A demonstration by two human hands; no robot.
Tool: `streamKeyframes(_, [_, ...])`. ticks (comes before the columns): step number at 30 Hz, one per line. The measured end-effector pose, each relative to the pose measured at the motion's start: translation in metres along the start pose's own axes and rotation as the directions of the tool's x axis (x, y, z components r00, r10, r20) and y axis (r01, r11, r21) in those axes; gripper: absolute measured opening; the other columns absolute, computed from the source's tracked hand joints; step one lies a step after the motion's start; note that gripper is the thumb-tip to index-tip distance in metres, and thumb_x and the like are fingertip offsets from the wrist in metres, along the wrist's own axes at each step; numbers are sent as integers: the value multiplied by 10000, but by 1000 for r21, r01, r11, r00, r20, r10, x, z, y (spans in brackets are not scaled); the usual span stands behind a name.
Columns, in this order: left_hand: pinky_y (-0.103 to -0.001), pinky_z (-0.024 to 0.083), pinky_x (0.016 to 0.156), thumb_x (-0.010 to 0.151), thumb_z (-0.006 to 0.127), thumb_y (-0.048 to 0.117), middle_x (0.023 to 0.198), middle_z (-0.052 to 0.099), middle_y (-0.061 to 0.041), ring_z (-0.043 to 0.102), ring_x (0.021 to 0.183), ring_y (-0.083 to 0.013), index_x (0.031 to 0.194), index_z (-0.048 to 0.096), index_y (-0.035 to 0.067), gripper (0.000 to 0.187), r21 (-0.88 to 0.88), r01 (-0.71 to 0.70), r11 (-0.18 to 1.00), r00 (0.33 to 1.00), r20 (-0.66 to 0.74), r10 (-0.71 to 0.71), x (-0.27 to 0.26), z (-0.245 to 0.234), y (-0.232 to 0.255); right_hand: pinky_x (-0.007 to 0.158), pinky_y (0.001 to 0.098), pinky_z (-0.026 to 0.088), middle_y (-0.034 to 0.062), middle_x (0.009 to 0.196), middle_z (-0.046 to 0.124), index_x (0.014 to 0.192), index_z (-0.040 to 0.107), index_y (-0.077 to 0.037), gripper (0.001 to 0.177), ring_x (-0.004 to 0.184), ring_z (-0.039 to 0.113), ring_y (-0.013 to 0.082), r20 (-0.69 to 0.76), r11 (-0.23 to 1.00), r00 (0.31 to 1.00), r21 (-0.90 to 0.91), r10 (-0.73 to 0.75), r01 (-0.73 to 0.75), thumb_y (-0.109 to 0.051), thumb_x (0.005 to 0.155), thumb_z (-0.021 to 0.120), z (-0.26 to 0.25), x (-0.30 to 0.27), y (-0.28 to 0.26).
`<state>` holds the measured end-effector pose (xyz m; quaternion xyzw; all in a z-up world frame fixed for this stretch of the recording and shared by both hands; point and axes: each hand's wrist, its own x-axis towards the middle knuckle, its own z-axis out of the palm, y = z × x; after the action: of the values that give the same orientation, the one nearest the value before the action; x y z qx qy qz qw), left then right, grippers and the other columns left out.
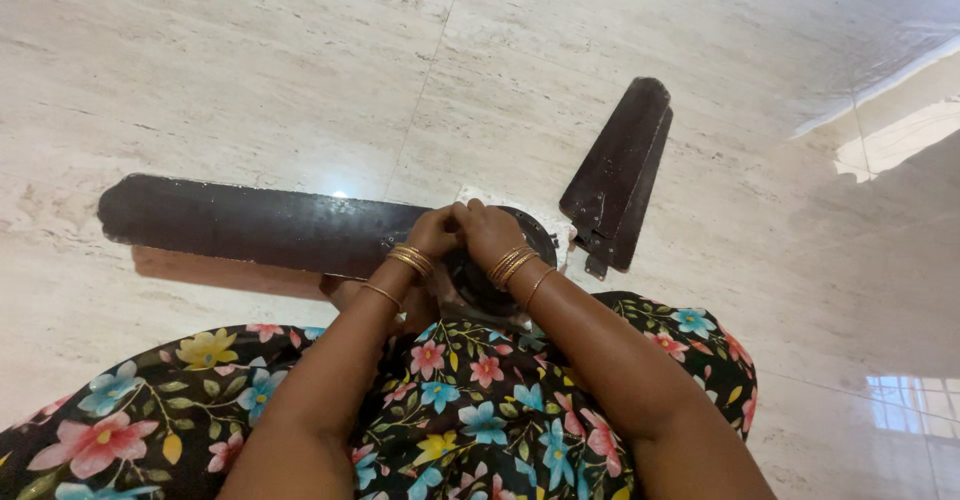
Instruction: The person sits on the floor and uses a screwdriver to remove the screws holding the blades to the central hub of a ceiling fan. They systematically detach each blade and place it on the floor.
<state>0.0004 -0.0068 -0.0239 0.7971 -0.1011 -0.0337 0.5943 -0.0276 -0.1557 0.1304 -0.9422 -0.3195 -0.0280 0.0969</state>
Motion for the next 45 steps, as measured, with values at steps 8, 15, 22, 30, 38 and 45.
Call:
streamKeyframes(8, [-317, 593, 804, 833, 744, 98, 1026, 796, -111, 734, 913, -142, 1109, 721, 55, 281, -114, 40, 993, 972, 233, -12, 15, -9, -28, 658, 493, 541, 153, 930, 666, 1066, 557, -87, 253, 822, 684, 371, -53, 999, 998, 53, 16, -13, -256, 907, 656, -12, -5, -9])
streamKeyframes(15, [-323, 581, 788, 797, 791, 95, 929, 788, -142, 746, 821, -158, 1061, 753, 45, 271, 78, -40, 996, 998, 49, 36, 5, 1, 4, 665, 495, 561, 178, 864, 709, 1063, 528, -49, 366, 792, 705, 392, 89, 952, 949, 21, 302, -305, -387, 983, 645, -16, -3, -6])
streamKeyframes(22, [-312, 581, 863, 877, 770, 88, 1068, 788, -69, 707, 960, -105, 1178, 711, 10, 317, -212, 57, 976, 990, 136, -28, -1, -1, 9, 679, 503, 537, 172, 929, 688, 1068, 550, -84, 241, 837, 690, 380, 52, 1000, 999, 10, 5, -6, -245, 940, 676, -8, -1, 9])
streamKeyframes(30, [-292, 592, 881, 904, 748, 66, 1079, 790, -45, 716, 978, -102, 1201, 721, 7, 304, -272, 16, 962, 985, 171, 32, 3, -4, -3, 662, 512, 532, 182, 867, 719, 1085, 560, -62, 319, 809, 689, 414, 46, 991, 998, 118, 51, -56, -327, 962, 689, -34, -6, 2])
streamKeyframes(38, [-289, 609, 805, 836, 787, 69, 973, 803, -72, 751, 889, -105, 1117, 745, 20, 289, -204, -1, 979, 988, -152, -30, -19, 17, 26, 682, 513, 534, 199, 907, 688, 1055, 534, -21, 291, 823, 680, 406, 69, 994, 992, -1, 108, -109, -280, 993, 653, -19, -1, 8])
streamKeyframes(45, [-341, 593, 803, 858, 812, 118, 1035, 788, -101, 720, 898, -139, 1145, 720, 31, 313, -59, -20, 998, 999, -32, 18, -13, 4, 37, 731, 497, 532, 181, 985, 656, 1088, 548, -53, 283, 883, 667, 392, 48, 990, 990, 39, -135, 133, -186, 878, 684, -16, -5, 18])
